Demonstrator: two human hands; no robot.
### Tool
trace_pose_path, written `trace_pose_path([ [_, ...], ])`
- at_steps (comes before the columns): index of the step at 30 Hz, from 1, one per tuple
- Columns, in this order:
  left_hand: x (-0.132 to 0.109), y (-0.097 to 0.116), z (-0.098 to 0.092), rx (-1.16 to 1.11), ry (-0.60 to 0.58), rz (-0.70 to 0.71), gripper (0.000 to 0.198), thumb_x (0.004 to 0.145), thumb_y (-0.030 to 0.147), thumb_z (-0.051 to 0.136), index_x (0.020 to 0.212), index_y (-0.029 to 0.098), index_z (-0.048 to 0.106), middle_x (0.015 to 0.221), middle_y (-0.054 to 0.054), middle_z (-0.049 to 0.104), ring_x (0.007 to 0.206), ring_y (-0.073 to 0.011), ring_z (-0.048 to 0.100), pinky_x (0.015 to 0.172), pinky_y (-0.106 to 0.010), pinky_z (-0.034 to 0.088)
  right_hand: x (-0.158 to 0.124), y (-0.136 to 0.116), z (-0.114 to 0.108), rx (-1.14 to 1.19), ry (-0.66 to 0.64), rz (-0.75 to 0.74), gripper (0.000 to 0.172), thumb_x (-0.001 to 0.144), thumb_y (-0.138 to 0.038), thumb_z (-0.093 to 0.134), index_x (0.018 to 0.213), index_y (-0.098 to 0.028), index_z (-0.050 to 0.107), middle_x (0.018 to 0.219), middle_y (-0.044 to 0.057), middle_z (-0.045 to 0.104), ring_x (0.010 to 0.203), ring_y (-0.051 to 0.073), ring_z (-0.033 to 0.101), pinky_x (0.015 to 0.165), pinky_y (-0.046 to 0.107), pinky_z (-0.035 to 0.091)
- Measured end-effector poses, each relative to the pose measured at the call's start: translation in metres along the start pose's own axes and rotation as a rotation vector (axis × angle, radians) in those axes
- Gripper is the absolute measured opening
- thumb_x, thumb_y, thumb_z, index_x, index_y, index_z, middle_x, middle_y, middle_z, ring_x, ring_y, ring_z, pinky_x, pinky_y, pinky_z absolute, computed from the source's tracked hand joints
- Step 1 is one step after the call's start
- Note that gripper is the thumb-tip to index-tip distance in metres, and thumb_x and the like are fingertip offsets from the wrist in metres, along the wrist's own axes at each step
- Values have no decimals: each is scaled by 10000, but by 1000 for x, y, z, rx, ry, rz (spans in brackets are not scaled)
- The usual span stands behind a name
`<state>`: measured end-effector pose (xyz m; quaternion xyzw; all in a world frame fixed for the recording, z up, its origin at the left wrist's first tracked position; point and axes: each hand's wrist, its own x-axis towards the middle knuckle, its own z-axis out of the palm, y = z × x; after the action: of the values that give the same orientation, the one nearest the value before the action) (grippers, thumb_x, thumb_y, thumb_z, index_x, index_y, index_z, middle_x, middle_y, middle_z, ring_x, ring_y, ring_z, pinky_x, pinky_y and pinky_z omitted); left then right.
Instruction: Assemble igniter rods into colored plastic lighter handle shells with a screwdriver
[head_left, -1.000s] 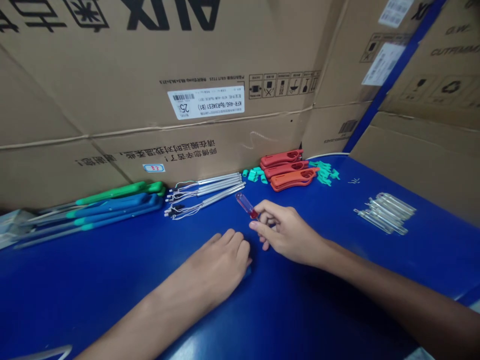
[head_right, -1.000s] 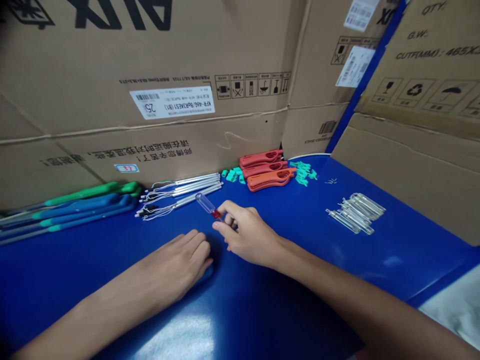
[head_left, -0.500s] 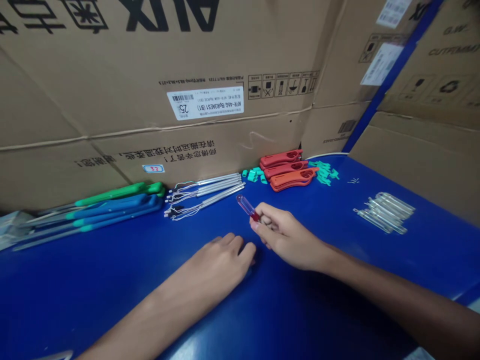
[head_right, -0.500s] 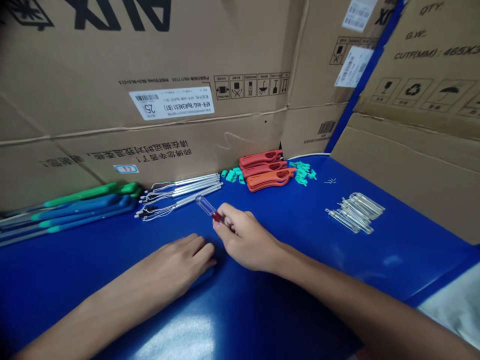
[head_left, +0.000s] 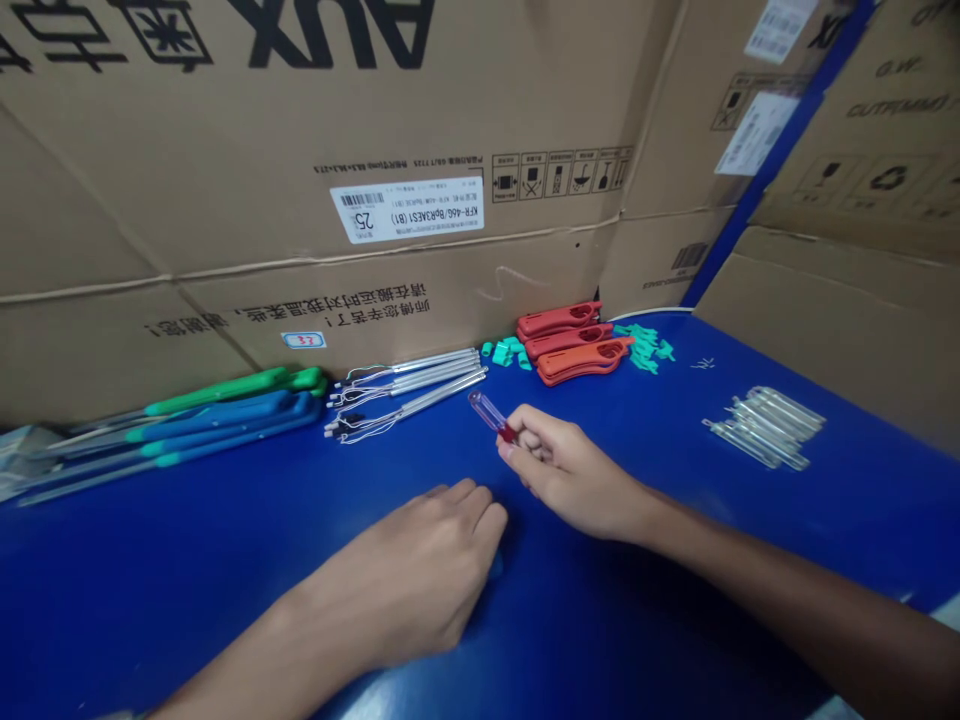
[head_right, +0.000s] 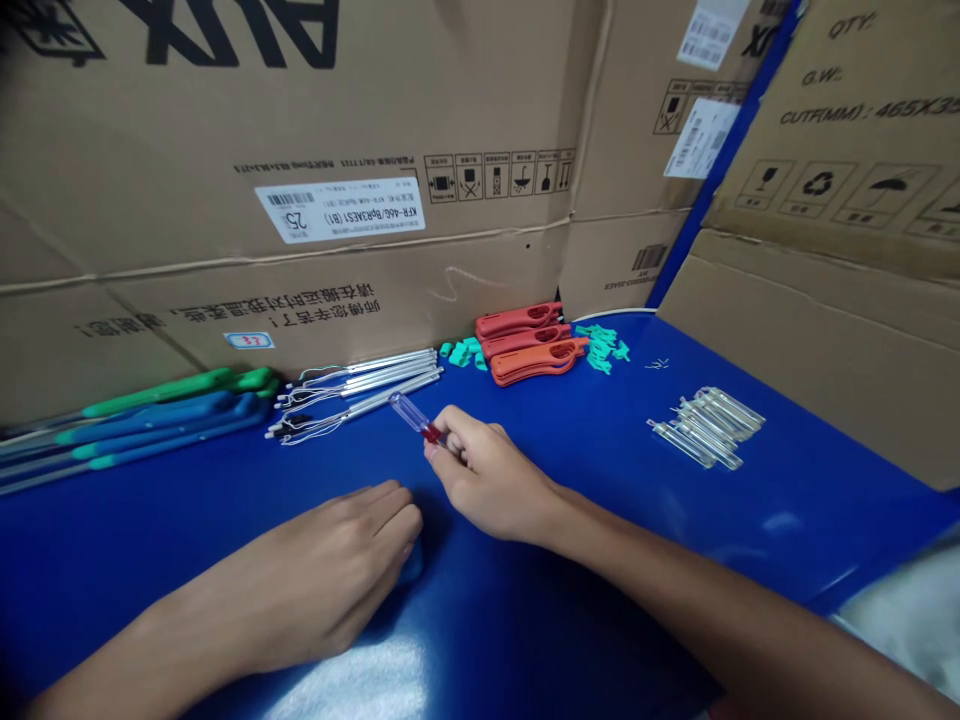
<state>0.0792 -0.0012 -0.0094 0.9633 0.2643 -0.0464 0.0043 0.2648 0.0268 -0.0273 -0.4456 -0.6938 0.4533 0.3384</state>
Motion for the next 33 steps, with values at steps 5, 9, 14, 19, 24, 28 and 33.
trace_pose_path([
  [5,4,2,8,121,22,-60,166,918,130,410,818,162,539,781,-73,599,683,-233,573,637,-386,500,-1,1,1,-10,3,-11,153,926,-297,479,805,-209,444,599,-82,362,525,86,305,484,218,263],
  [9,7,3,14,215,63,-42,161,890,103,461,772,163,553,719,-56,607,631,-239,600,582,-382,503,-1,2,3,-12,2,-4,140,919,-281,483,803,-209,452,598,-83,378,523,86,323,486,223,270],
  [14,10,3,20,221,116,-55,177,887,103,483,741,166,561,669,-44,628,568,-240,624,552,-387,508,-1,3,6,-4,0,-17,148,909,-273,486,780,-210,451,600,-80,387,535,90,332,490,230,274],
  [19,12,4,15,178,139,-137,211,938,174,452,755,164,557,664,-53,651,581,-246,652,606,-412,533,-1,4,6,-12,-20,-9,138,908,-280,490,793,-210,462,582,-83,378,529,90,329,482,231,262],
  [24,13,6,15,207,136,-125,178,937,151,459,784,157,551,689,-58,647,596,-251,651,563,-385,526,0,6,5,-12,-13,-17,134,910,-280,492,800,-207,469,581,-85,382,531,87,329,487,228,262],
  [28,14,6,21,197,83,-180,194,947,190,451,798,142,566,696,-82,649,602,-265,655,576,-395,522,0,6,6,-21,-5,-24,130,909,-275,494,801,-206,468,586,-85,388,530,84,335,491,224,266],
  [33,15,8,23,209,55,-233,236,956,159,408,794,134,578,701,-97,659,602,-267,659,588,-387,500,-1,3,8,-34,-11,-14,116,894,-255,503,793,-205,474,567,-87,389,518,84,338,486,222,270],
])
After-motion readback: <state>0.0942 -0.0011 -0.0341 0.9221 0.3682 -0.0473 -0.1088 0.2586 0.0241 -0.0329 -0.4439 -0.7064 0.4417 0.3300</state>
